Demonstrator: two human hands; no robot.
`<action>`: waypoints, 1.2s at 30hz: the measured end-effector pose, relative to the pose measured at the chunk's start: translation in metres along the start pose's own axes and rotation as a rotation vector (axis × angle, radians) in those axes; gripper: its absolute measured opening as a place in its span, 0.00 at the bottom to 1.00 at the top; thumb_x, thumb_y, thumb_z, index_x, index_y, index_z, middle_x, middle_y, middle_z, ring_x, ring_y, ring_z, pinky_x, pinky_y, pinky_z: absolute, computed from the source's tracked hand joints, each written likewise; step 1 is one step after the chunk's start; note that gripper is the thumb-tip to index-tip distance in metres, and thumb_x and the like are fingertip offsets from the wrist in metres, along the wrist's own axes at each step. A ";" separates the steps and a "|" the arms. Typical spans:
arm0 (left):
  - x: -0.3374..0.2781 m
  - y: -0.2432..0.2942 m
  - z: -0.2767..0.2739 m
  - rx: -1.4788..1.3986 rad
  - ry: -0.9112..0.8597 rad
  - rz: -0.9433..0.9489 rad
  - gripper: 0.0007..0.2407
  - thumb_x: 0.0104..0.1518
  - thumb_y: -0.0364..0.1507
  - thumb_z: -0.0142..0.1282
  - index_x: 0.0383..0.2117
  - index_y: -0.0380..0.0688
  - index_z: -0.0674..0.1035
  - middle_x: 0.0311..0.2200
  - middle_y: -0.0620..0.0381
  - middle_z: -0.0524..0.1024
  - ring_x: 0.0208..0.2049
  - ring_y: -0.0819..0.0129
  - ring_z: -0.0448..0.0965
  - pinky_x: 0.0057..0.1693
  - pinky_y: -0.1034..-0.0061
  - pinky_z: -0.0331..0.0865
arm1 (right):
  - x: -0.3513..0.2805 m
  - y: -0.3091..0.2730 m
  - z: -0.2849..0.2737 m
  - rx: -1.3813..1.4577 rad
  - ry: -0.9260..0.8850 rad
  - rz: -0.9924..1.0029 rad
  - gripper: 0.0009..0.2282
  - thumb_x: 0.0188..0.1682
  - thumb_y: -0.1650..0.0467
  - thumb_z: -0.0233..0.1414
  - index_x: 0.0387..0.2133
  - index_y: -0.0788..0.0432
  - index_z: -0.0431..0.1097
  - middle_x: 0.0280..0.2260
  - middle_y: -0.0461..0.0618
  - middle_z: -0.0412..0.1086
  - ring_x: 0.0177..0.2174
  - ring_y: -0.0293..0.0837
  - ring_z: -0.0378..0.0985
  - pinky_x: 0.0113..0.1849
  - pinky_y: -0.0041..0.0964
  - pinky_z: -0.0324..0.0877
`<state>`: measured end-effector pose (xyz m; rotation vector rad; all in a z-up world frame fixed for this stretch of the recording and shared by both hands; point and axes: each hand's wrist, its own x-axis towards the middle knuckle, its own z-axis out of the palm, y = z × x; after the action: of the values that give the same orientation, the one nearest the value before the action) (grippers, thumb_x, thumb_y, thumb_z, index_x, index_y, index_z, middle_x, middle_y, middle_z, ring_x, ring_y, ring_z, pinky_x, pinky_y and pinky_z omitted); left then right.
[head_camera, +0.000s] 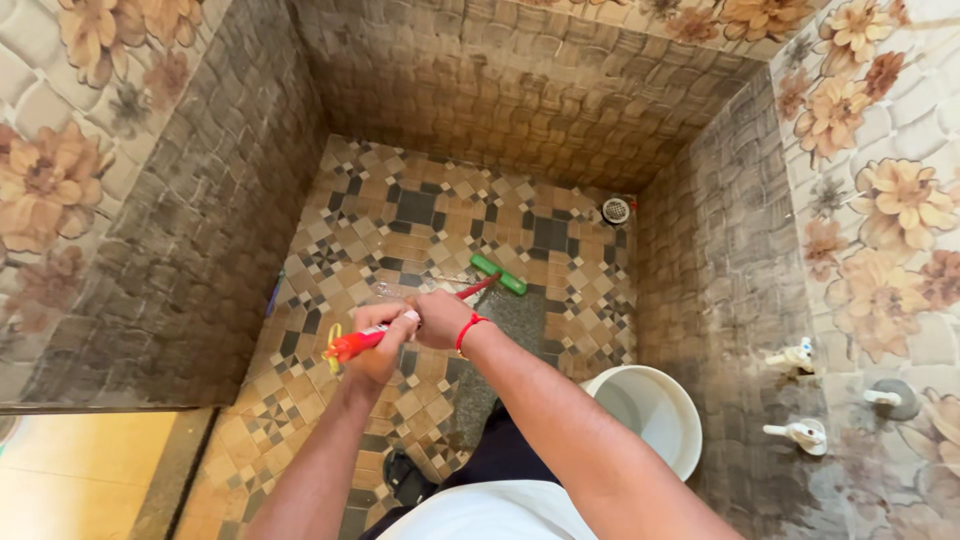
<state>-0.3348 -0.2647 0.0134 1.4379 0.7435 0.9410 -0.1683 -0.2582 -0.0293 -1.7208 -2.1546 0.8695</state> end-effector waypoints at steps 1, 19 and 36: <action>-0.002 -0.002 0.008 0.002 -0.005 -0.003 0.12 0.56 0.28 0.53 0.15 0.38 0.73 0.16 0.63 0.69 0.22 0.79 0.66 0.32 0.78 0.59 | -0.004 0.004 -0.001 -0.017 0.012 -0.009 0.09 0.41 0.66 0.58 0.33 0.56 0.73 0.32 0.61 0.77 0.37 0.64 0.79 0.40 0.55 0.73; 0.138 -0.038 0.180 0.127 -0.045 0.160 0.12 0.55 0.26 0.55 0.16 0.35 0.67 0.14 0.56 0.60 0.20 0.75 0.60 0.30 0.73 0.56 | -0.012 0.208 -0.090 -0.097 0.065 0.042 0.07 0.40 0.66 0.56 0.28 0.56 0.75 0.31 0.59 0.77 0.36 0.63 0.80 0.40 0.54 0.74; 0.307 -0.081 0.315 0.116 -0.074 0.230 0.10 0.55 0.21 0.55 0.19 0.34 0.68 0.18 0.52 0.64 0.22 0.65 0.64 0.35 0.71 0.62 | 0.024 0.413 -0.190 -0.051 0.111 0.128 0.07 0.39 0.66 0.56 0.30 0.52 0.77 0.34 0.57 0.77 0.37 0.60 0.81 0.39 0.52 0.74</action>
<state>0.0930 -0.1383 -0.0199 1.6774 0.5947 1.0272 0.2570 -0.1283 -0.1258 -1.9027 -2.0310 0.7364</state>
